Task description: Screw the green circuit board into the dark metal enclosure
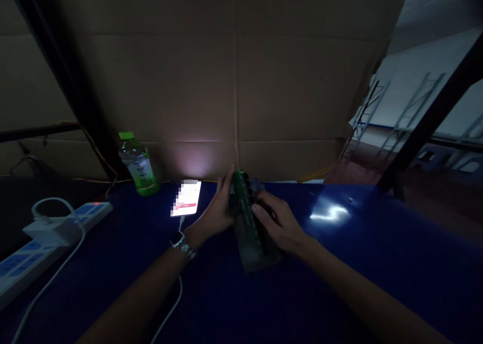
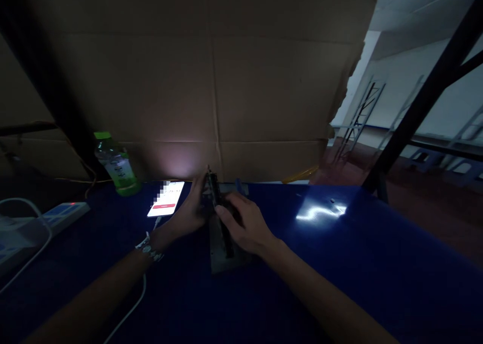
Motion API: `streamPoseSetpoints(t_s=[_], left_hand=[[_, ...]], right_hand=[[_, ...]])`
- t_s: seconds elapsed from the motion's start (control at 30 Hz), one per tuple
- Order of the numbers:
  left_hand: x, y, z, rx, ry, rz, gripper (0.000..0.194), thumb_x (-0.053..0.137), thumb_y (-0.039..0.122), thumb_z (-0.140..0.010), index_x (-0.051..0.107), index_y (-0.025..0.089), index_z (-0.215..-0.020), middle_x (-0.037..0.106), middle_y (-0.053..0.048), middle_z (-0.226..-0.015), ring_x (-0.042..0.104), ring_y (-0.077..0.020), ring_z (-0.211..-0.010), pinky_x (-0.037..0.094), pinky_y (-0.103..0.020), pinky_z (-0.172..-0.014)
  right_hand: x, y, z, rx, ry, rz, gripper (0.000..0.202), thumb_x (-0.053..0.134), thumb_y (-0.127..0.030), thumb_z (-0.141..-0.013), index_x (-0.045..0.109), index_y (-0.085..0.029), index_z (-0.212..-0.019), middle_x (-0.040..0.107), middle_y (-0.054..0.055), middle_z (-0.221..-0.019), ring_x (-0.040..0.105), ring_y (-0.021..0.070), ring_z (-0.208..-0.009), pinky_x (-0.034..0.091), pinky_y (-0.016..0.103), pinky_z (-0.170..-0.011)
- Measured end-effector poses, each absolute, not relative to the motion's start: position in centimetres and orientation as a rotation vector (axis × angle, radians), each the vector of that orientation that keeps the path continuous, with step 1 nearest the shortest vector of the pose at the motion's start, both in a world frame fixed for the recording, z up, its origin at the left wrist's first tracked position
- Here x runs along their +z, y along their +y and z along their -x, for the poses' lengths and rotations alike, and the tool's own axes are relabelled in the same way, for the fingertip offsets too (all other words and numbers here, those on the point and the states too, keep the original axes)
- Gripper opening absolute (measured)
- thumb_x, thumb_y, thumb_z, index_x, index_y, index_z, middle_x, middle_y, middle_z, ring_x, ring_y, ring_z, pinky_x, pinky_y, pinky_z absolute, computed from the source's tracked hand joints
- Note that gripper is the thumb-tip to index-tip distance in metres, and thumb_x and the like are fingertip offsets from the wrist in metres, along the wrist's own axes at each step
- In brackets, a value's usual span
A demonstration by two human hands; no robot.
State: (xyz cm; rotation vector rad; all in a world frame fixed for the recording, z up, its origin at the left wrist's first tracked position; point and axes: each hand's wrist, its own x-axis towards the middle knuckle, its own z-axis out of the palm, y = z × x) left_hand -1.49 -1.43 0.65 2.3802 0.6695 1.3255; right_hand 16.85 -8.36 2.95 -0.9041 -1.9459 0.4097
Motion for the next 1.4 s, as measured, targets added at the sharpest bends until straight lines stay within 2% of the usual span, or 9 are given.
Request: streamPoseSetpoints(t_s=[0.1,0.23,0.4,0.57,0.7,0.87,0.97,1.13,1.4], left_hand=[[1.3,-1.4,2.0,1.342,0.707,-2.443,0.101,0.061,0.003,-0.071,0.006,0.028,-0.152,0.017,-0.014,-0.151,0.02,-0.0354,-0.141,0.026,-0.056,-0.115],[2.1,-1.4,2.7,1.334,0.744,-2.473,0.101,0.056,-0.001,-0.069,0.009,0.03,-0.152,0.018,-0.01,-0.152,0.019,-0.0347,-0.141,0.023,-0.056,-0.116],[2.7,-1.4,2.9,1.426,0.749,-2.387,0.107,0.06,0.001,-0.067,0.003,0.033,-0.152,0.011,-0.009,-0.155,0.021,-0.0365,-0.14,0.031,-0.055,-0.112],[3.2,-1.4,3.0,1.509,0.731,-2.29,0.103,0.061,0.007,-0.071,0.002,0.033,-0.151,0.016,-0.012,-0.155,0.03,-0.0355,-0.137,0.038,-0.053,-0.106],[3.3,-1.5,3.0,1.533,0.708,-2.281,0.097,0.061,0.007,-0.072,0.009,0.032,-0.15,0.021,-0.011,-0.154,0.031,-0.0336,-0.137,0.037,-0.054,-0.107],[3.2,-1.6,2.9,1.549,0.717,-2.283,0.082,0.056,0.005,-0.075,0.024,0.031,-0.147,0.029,-0.009,-0.149,0.032,-0.0303,-0.137,0.037,-0.051,-0.108],[3.3,-1.5,2.8,1.564,0.746,-2.316,0.072,0.058,0.009,-0.079,0.033,0.03,-0.143,0.034,-0.009,-0.146,0.031,-0.0298,-0.137,0.039,-0.05,-0.107],[3.0,-1.7,2.4,1.536,0.722,-2.285,0.065,0.059,0.015,-0.083,0.035,0.03,-0.142,0.035,-0.009,-0.145,0.033,-0.0293,-0.136,0.041,-0.049,-0.106],[1.3,-2.1,0.9,1.38,0.691,-2.059,0.064,0.06,0.024,-0.088,0.03,0.026,-0.144,0.044,-0.013,-0.139,0.045,-0.0285,-0.127,0.041,-0.049,-0.106]], right_hand=[[3.3,-7.7,-17.7,0.397,-1.894,1.039,0.029,0.046,-0.04,-0.095,0.053,-0.02,-0.075,0.051,-0.001,-0.067,0.049,0.0136,-0.061,0.037,0.027,-0.056],[3.4,-6.6,-19.2,0.453,-1.898,1.134,0.036,0.044,-0.041,-0.096,0.048,-0.02,-0.067,0.043,-0.004,-0.059,0.042,0.0119,-0.054,0.031,0.026,-0.05],[3.5,-6.4,-20.1,0.817,-1.869,1.086,0.036,0.045,-0.044,-0.095,0.048,-0.02,-0.069,0.049,-0.004,-0.053,0.045,0.0095,-0.045,0.034,0.024,-0.044],[3.4,-6.4,-20.3,1.161,-1.741,0.954,0.025,0.05,-0.042,-0.092,0.058,-0.018,-0.097,0.067,0.005,-0.078,0.064,0.0143,-0.06,0.044,0.022,-0.042],[2.9,-6.0,-20.5,1.441,-1.537,0.848,0.031,0.053,-0.033,-0.089,0.057,-0.018,-0.116,0.067,0.014,-0.11,0.068,0.0218,-0.083,0.057,0.032,-0.055],[2.6,-6.0,-20.3,1.682,-1.321,0.747,0.039,0.032,-0.03,-0.094,0.058,-0.017,-0.12,0.067,0.017,-0.111,0.069,0.0281,-0.089,0.058,0.048,-0.067],[2.5,-6.1,-20.0,1.677,-1.322,0.806,0.032,0.036,-0.028,-0.093,0.06,-0.018,-0.112,0.065,0.015,-0.111,0.068,0.0259,-0.088,0.058,0.043,-0.065],[1.8,-6.3,-19.1,1.423,-1.453,1.015,0.012,0.055,-0.027,-0.086,0.051,-0.024,-0.098,0.059,0.002,-0.085,0.06,0.0162,-0.071,0.05,0.026,-0.052],[1.4,-6.9,-17.9,1.318,-1.55,0.918,0.018,0.057,-0.012,-0.081,0.043,-0.022,-0.085,0.056,-0.001,-0.079,0.057,0.0135,-0.069,0.05,0.028,-0.062]])
